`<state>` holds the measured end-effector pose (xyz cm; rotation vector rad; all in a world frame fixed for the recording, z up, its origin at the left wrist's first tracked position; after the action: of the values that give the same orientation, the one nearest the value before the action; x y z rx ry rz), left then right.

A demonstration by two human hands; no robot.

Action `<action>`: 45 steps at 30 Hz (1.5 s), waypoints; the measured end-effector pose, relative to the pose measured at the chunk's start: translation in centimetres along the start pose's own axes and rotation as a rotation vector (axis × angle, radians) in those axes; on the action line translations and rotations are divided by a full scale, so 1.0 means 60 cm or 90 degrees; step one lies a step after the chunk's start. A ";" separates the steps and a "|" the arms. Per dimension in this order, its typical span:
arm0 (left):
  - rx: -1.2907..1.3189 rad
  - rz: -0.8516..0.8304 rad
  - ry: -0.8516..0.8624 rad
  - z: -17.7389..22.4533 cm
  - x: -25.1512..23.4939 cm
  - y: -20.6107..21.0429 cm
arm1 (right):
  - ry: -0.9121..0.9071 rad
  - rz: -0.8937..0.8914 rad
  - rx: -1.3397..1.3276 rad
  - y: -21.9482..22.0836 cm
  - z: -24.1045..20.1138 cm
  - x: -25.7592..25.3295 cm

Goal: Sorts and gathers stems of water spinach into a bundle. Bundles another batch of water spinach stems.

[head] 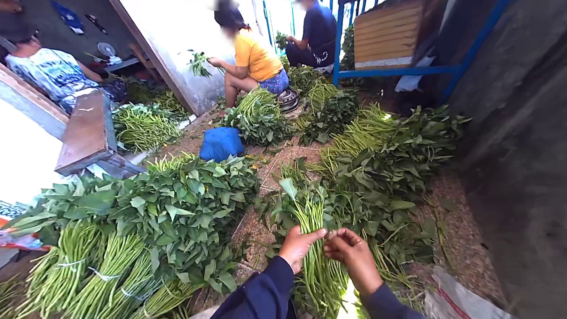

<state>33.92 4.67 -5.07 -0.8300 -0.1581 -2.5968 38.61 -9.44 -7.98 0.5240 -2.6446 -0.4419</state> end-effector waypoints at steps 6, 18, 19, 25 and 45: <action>-0.046 -0.206 -0.004 0.040 0.022 -0.035 | 0.010 -0.157 0.193 0.002 -0.033 -0.041; 0.045 0.050 0.019 0.062 -0.002 -0.075 | 0.276 -0.010 0.750 -0.137 0.264 -0.173; 0.048 0.061 0.029 0.066 -0.003 -0.075 | 0.270 -0.021 0.763 -0.131 0.258 -0.176; 0.035 0.069 0.052 0.079 -0.001 -0.066 | 0.218 0.019 0.530 -0.154 0.097 -0.133; -0.009 0.183 0.173 0.045 0.000 -0.019 | -0.254 0.217 0.171 -0.058 -0.020 -0.021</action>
<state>34.90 6.31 -2.82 -0.4580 0.0547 -2.4080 41.21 -12.22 -8.67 0.0517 -3.1198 -0.0895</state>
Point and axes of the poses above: each hand's wrist, its own x-axis away from the middle knuckle, its own y-axis out of the palm, z = x × y, the point moved 3 cm from there along -x, towards the middle knuckle, and after that the axes turned 7 degrees about -x, right-handed, at the moved point
